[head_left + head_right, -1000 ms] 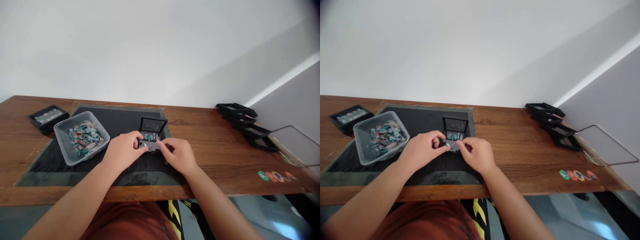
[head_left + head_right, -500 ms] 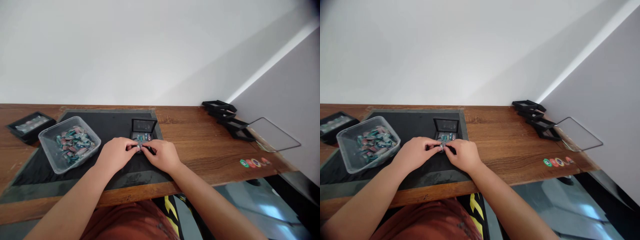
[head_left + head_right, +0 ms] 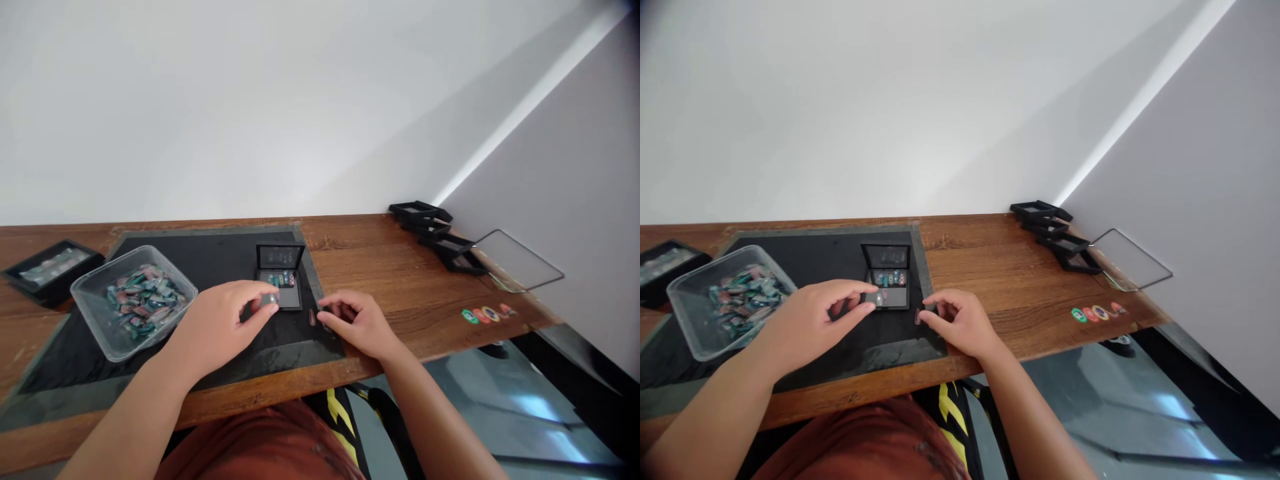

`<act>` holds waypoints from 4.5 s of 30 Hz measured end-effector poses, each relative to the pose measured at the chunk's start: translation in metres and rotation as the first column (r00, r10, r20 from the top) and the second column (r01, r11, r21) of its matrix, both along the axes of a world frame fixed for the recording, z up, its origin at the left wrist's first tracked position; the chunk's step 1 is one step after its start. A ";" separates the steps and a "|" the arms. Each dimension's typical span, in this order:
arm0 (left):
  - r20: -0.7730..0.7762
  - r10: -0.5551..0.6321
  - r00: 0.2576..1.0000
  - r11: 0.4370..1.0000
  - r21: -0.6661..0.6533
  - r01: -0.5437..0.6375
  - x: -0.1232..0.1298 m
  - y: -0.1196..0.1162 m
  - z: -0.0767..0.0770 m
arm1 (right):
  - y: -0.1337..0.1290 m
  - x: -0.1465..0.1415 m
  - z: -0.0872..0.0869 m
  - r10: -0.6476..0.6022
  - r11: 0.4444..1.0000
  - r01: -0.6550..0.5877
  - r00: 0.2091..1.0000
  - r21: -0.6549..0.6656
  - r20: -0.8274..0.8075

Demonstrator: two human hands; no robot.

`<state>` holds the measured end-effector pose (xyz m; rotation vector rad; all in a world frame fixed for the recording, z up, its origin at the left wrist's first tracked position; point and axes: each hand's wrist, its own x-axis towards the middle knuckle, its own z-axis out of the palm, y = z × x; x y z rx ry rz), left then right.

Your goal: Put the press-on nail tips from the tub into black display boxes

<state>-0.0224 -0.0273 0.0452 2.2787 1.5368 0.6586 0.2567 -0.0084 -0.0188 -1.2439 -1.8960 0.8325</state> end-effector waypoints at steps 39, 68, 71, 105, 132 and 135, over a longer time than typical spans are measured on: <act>-0.061 0.109 0.992 0.956 0.280 -0.088 -0.052 -0.073 -0.076 | 0.011 -0.023 -0.006 -0.010 0.929 -0.024 0.996 0.369 0.091; 0.078 0.097 0.992 0.927 0.355 -0.118 -0.048 -0.058 -0.068 | 0.022 -0.043 -0.003 0.085 0.848 -0.187 0.971 0.495 0.222; 0.128 0.124 0.984 0.930 0.331 -0.161 -0.049 -0.059 -0.067 | 0.022 -0.043 -0.003 0.135 0.855 -0.208 0.974 0.476 0.182; 0.032 0.020 0.999 0.948 0.316 -0.029 -0.060 -0.081 -0.075 | 0.032 -0.048 -0.008 0.068 0.981 -0.079 0.996 0.178 0.063; 0.079 0.035 0.996 0.954 0.296 -0.056 -0.060 -0.076 -0.074 | 0.011 -0.050 0.005 -0.107 0.981 0.074 0.978 0.182 0.180; 0.063 0.034 0.997 0.954 0.294 -0.051 -0.059 -0.074 -0.074 | 0.013 -0.051 0.003 -0.091 0.981 0.054 0.976 0.188 0.197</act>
